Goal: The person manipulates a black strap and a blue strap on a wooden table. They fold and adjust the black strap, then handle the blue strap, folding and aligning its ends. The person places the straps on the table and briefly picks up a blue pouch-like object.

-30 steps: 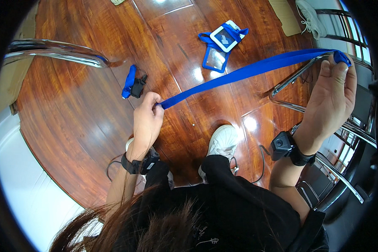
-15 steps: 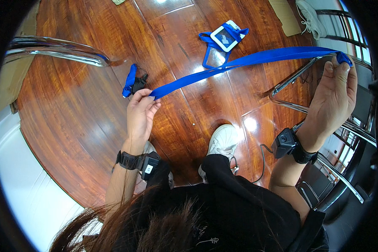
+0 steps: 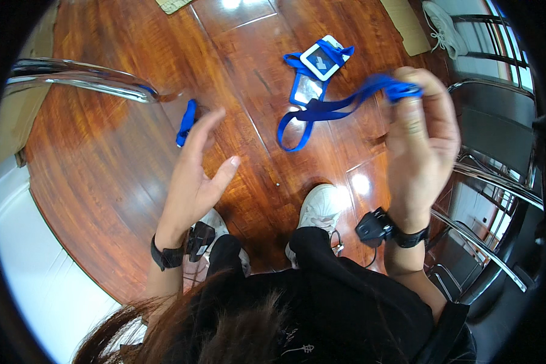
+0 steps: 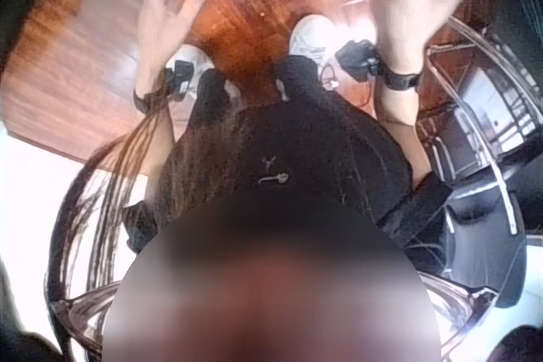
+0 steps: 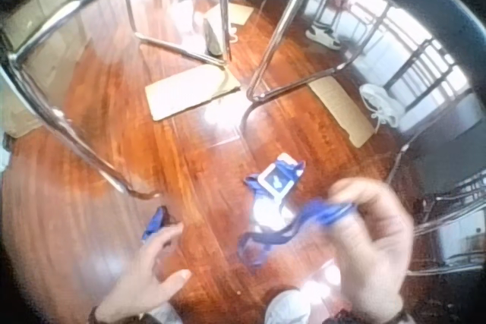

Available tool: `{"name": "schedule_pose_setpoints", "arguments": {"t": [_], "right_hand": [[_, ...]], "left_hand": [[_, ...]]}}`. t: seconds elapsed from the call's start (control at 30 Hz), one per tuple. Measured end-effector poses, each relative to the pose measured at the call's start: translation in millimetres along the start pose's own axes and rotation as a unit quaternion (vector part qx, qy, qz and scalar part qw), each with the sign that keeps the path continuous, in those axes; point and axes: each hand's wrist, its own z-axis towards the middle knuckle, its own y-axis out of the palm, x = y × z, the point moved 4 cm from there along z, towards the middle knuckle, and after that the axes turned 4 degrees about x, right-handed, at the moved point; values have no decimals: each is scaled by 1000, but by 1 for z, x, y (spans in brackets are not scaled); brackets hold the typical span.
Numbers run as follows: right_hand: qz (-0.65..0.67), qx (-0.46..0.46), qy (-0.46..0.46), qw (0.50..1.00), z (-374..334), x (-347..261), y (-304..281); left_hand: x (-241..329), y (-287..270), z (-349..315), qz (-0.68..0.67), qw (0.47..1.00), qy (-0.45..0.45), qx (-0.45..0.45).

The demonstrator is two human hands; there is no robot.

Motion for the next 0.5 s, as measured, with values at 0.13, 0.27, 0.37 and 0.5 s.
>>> {"name": "schedule_pose_setpoints", "arguments": {"t": [0.13, 0.27, 0.37, 0.5], "right_hand": [[30, -109, 103, 988, -27, 11, 37], [35, -116, 145, 982, -40, 19, 49], [-4, -107, 146, 983, -42, 23, 48], [122, -88, 268, 952, -55, 30, 53]], "left_hand": [[54, -1, 15, -69, 990, 119, -7], [70, 20, 21, -164, 977, 80, -110], [77, 23, 19, -105, 983, 148, -38], [70, 21, 7, -138, 988, 5, -73]]}}
